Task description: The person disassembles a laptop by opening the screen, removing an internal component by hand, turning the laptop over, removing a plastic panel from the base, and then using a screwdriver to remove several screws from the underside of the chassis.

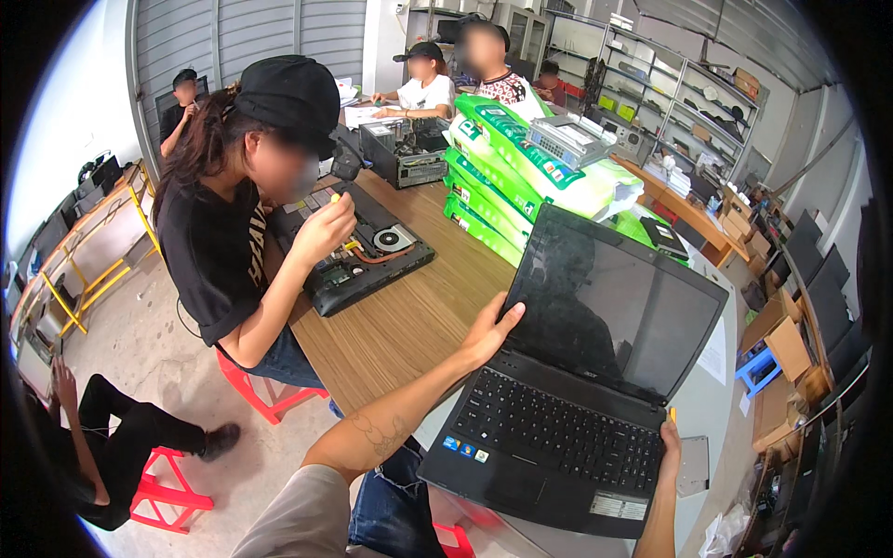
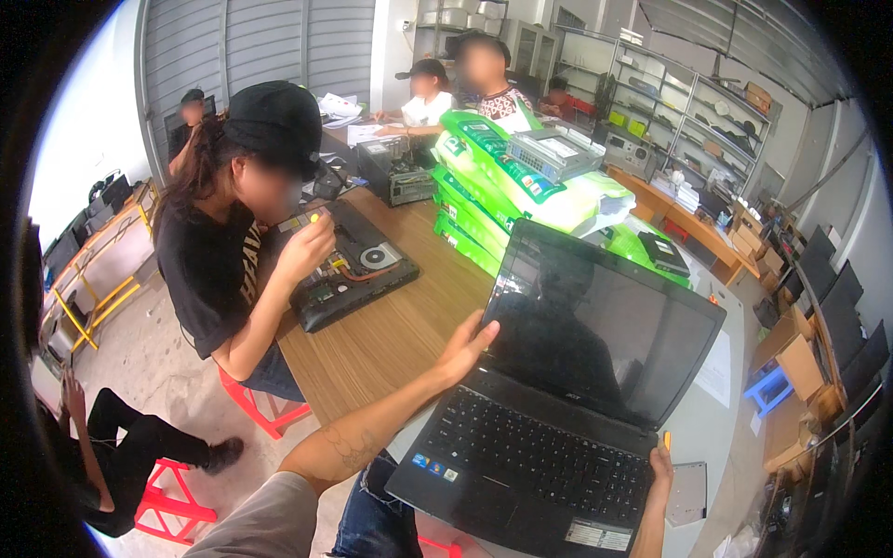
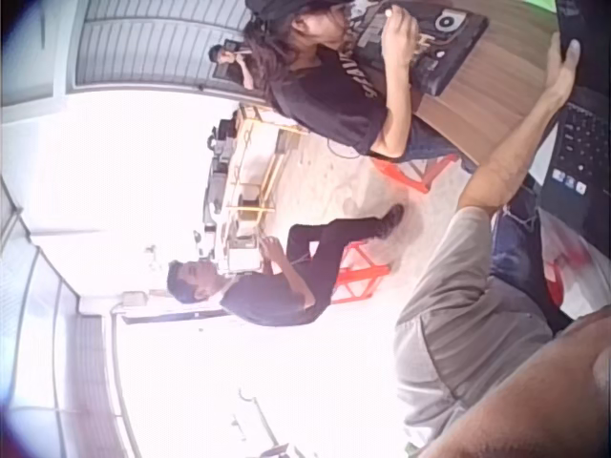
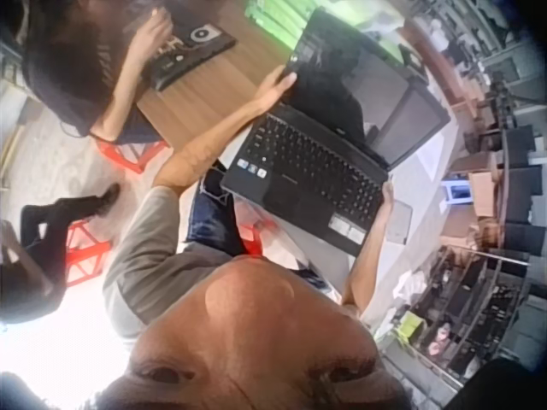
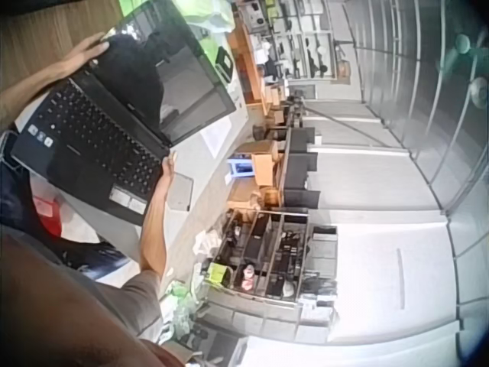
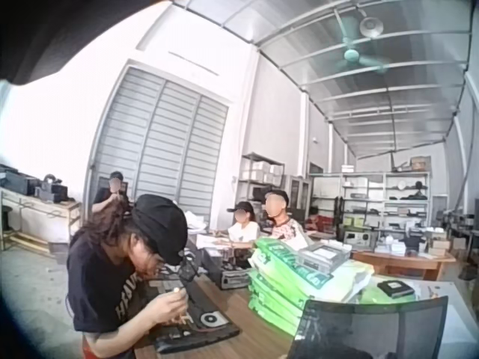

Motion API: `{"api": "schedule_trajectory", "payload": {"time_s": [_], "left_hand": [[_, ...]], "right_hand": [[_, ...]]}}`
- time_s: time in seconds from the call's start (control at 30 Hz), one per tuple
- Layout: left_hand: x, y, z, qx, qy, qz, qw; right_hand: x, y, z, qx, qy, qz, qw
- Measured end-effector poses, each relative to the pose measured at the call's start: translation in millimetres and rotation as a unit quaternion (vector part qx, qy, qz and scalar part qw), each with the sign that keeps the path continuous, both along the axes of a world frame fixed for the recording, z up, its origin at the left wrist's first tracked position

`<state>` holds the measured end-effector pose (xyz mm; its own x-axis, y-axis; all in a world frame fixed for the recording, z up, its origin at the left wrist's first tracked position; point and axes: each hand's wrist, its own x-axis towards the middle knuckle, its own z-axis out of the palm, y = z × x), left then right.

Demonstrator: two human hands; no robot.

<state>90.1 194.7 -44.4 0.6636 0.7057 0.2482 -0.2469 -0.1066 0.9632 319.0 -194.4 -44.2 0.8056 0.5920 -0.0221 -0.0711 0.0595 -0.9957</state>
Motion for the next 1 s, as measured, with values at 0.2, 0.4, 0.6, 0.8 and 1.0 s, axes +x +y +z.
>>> {"api": "schedule_trajectory", "payload": {"time_s": [0.2, 0.4, 0.6, 0.8, 1.0], "left_hand": [[-3.7, -4.8, 11.6, 0.008, 0.017, 0.0, 1.0], [-13.4, -19.3, 35.4, 0.001, 0.03, 0.015, 0.999], [-2.0, -7.0, 10.9, 0.006, 0.06, 0.043, 0.997], [-4.1, -6.4, 10.2, 0.016, 0.082, 0.051, 0.995], [3.7, -8.6, 7.3, 0.023, 0.091, 0.044, 0.995]], "right_hand": [[-2.6, 0.0, 2.4, 0.018, 0.003, 0.021, 1.0], [2.8, -3.3, -2.7, 0.004, -0.019, 0.009, 1.0], [16.6, -4.7, -11.8, 0.011, -0.067, 0.033, 0.997], [10.6, 6.8, -7.1, 0.015, -0.023, 0.046, 0.999], [15.1, 4.8, -15.6, 0.028, 0.014, 0.057, 0.998]]}}
